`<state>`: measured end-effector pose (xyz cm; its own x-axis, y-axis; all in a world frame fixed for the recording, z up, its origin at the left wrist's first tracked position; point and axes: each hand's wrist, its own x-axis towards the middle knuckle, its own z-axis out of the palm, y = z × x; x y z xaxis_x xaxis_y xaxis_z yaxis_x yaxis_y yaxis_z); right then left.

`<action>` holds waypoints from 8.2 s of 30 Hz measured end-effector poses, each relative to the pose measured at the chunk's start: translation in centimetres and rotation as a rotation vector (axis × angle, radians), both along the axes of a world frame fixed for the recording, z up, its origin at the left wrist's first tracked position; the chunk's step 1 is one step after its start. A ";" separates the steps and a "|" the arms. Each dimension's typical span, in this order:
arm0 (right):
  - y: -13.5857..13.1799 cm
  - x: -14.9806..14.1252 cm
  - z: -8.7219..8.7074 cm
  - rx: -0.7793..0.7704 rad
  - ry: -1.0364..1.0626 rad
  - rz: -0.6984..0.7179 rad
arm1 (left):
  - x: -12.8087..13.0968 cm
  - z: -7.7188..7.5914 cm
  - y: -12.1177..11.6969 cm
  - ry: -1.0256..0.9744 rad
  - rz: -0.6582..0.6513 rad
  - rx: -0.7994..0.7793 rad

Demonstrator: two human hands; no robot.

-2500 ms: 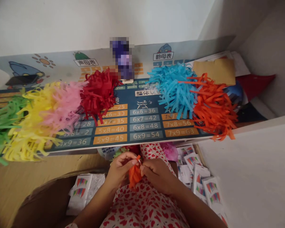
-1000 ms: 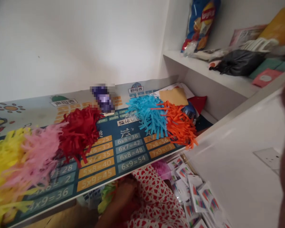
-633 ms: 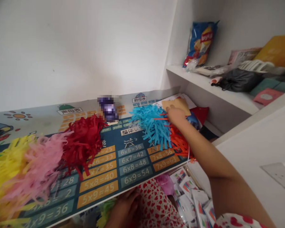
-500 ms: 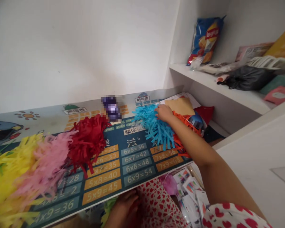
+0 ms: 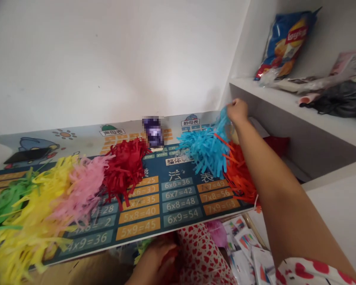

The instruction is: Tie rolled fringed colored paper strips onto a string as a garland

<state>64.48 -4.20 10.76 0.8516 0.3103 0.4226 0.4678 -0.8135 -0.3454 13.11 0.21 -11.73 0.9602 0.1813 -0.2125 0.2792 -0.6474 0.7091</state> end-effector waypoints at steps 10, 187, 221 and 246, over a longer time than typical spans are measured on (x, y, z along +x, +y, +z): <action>-0.1 -1.8 5.5 0.120 -0.121 -0.121 | -1.5 -1.6 0.4 -0.113 -0.019 0.030; -1.8 -26.5 -17.2 -0.180 0.297 0.986 | 5.1 6.8 7.2 -0.130 0.246 0.727; -3.7 -25.2 -15.5 -0.291 -0.348 1.328 | 6.4 9.5 6.8 -0.242 -0.201 0.926; -3.3 -24.8 -17.8 -0.142 0.074 1.072 | 3.6 7.0 7.6 -0.384 0.135 0.758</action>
